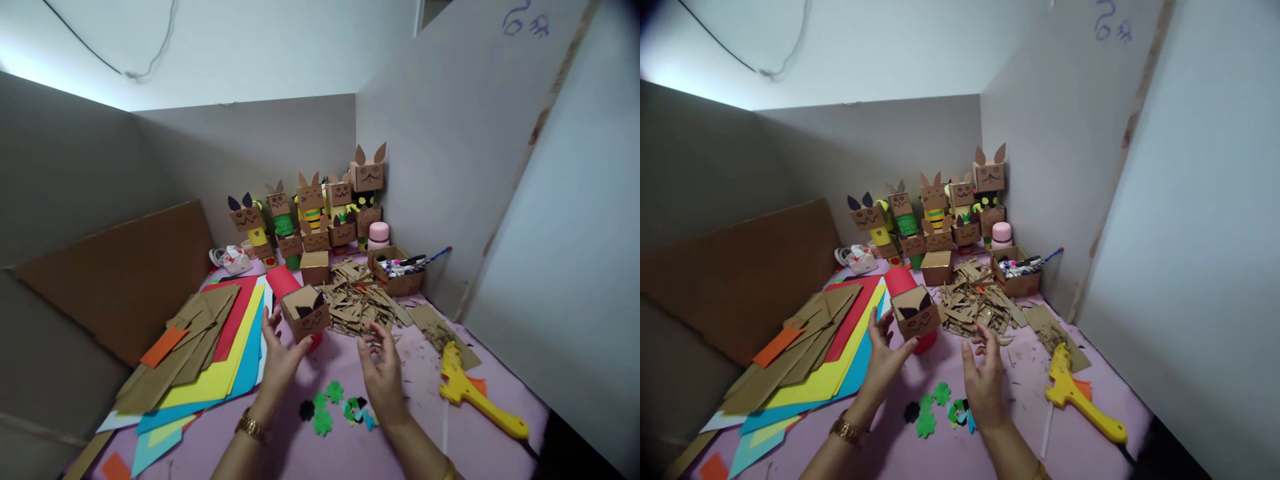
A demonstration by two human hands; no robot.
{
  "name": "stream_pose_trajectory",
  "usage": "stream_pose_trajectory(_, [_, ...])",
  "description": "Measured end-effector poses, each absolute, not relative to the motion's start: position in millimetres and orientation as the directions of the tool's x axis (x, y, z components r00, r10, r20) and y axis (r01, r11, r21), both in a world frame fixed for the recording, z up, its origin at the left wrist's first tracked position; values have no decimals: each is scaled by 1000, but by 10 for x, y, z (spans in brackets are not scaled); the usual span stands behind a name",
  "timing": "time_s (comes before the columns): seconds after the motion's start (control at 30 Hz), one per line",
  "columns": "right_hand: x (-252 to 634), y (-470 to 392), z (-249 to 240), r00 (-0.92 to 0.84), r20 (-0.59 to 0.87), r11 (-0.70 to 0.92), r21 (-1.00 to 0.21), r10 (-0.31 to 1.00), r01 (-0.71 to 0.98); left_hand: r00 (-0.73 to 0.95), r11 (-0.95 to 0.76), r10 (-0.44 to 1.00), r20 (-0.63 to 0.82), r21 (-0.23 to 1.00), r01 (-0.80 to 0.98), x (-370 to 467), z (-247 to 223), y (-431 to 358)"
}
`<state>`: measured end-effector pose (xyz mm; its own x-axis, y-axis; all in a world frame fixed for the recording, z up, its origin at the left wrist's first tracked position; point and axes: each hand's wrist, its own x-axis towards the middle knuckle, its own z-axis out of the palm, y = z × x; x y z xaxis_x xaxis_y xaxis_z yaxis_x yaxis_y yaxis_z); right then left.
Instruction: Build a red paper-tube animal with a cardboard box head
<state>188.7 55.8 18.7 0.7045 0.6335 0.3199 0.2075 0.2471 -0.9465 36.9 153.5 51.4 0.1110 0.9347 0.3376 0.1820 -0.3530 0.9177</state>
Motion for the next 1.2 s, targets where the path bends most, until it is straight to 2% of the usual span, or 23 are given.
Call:
stream_pose_trajectory(0.27, [1907,523,234,714,198,233,-971,672,50,208,-327,934,290,928,178,53,704,1784])
stream_pose_trajectory(0.6, [1819,556,109,642,131,127,-990,756,52,260,-305,927,269,946,110,195,749,1696])
stream_pose_trajectory(0.8, [1812,565,107,621,77,51,-997,780,60,295,-262,922,250,965,-2,77,866,1895])
stream_pose_trajectory(0.93, [1814,564,113,626,80,59,-997,775,54,314,-203,924,218,976,-81,-17,934,2023])
stream_pose_trajectory(1.2, [1814,575,97,622,80,67,-997,779,45,330,-153,926,185,981,-121,-119,873,2095])
